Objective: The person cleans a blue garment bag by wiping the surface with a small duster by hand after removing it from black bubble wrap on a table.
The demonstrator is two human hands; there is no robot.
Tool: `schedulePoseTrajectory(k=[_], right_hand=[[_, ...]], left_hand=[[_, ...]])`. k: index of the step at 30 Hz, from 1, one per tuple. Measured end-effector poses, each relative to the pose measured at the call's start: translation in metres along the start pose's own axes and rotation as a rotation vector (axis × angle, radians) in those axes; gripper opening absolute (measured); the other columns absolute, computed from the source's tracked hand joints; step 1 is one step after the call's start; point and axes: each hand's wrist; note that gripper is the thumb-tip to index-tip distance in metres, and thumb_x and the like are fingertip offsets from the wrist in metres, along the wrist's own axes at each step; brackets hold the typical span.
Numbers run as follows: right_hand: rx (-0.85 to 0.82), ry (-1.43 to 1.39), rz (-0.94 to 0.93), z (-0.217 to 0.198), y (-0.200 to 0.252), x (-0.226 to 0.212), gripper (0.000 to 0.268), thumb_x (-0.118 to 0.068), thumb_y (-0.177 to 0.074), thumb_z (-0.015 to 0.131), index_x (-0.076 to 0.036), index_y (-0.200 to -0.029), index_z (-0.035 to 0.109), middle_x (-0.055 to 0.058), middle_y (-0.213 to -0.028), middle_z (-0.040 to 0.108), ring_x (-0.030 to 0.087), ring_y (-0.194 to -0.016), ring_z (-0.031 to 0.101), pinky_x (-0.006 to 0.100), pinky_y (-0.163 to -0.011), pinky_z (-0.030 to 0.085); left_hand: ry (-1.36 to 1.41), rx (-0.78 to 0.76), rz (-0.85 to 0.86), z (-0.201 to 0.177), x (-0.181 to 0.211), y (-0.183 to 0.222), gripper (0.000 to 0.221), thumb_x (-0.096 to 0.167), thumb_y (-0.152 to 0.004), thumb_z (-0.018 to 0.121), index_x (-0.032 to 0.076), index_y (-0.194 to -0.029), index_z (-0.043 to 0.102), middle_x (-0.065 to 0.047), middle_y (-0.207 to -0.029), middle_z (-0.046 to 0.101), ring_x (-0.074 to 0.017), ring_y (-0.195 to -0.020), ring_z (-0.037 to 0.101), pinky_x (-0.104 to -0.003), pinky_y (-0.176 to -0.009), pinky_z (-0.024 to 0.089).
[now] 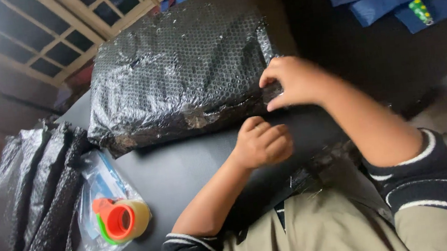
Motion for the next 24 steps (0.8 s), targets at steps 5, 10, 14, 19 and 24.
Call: schedulePoseTrajectory(k=[5, 10, 14, 19, 24], right_hand=[[0.247, -0.498, 0.153, -0.027, -0.038, 0.042, 0.024, -0.024, -0.096, 0.076, -0.02, -0.119, 0.075, -0.004, -0.114, 0.073, 0.004, -0.093, 0.063, 0.021, -0.074, 0.044], [0.134, -0.72, 0.261, 0.033, -0.051, 0.074, 0.056, -0.035, -0.102, 0.052, -0.025, -0.156, 0.043, 0.004, -0.174, 0.003, 0.023, -0.16, 0.017, 0.046, -0.127, 0.016], [0.124, -0.671, 0.325, 0.023, -0.041, 0.06, 0.054, -0.03, -0.099, 0.052, -0.026, -0.153, 0.047, 0.001, -0.174, 0.01, 0.022, -0.16, 0.018, 0.048, -0.126, 0.016], [0.251, -0.495, 0.238, 0.062, -0.004, 0.044, 0.062, -0.012, -0.086, 0.063, -0.014, -0.147, 0.056, 0.015, -0.169, 0.024, 0.031, -0.153, 0.03, 0.044, -0.122, 0.03], [0.044, -0.185, 0.108, 0.05, 0.082, -0.112, 0.068, -0.031, -0.084, 0.065, -0.015, -0.147, 0.046, 0.027, -0.158, 0.025, 0.051, -0.117, 0.058, 0.053, -0.099, 0.048]], left_hand=[[-0.126, -0.229, -0.331, -0.054, 0.005, 0.017, 0.013, 0.021, -0.095, 0.06, 0.015, -0.102, 0.069, 0.0, -0.109, 0.073, -0.0214, -0.086, 0.063, -0.036, -0.082, 0.046], [-0.045, -0.173, -1.109, -0.05, 0.026, 0.061, 0.083, 0.037, -0.085, 0.077, 0.017, -0.155, 0.036, -0.026, -0.167, 0.012, -0.0467, -0.158, 0.016, -0.057, -0.126, 0.019], [0.284, -0.097, -1.422, -0.045, 0.027, 0.047, 0.109, 0.042, -0.082, 0.076, 0.01, -0.161, 0.008, -0.026, -0.166, -0.02, -0.0317, -0.156, -0.028, -0.049, -0.125, -0.004], [0.349, -0.026, -1.564, -0.046, 0.022, 0.061, 0.122, 0.038, -0.084, 0.077, 0.011, -0.161, -0.013, -0.021, -0.159, -0.046, -0.0259, -0.151, -0.038, -0.045, -0.123, -0.012], [0.069, 0.26, -1.645, -0.099, 0.0, 0.118, 0.106, 0.041, -0.085, 0.073, 0.008, -0.154, 0.0, -0.019, -0.162, -0.014, -0.0258, -0.155, -0.009, -0.042, -0.124, 0.002]])
Point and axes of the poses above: each hand's wrist, its own y-axis away from the middle knuckle, its own z-axis out of the palm, x = y × z
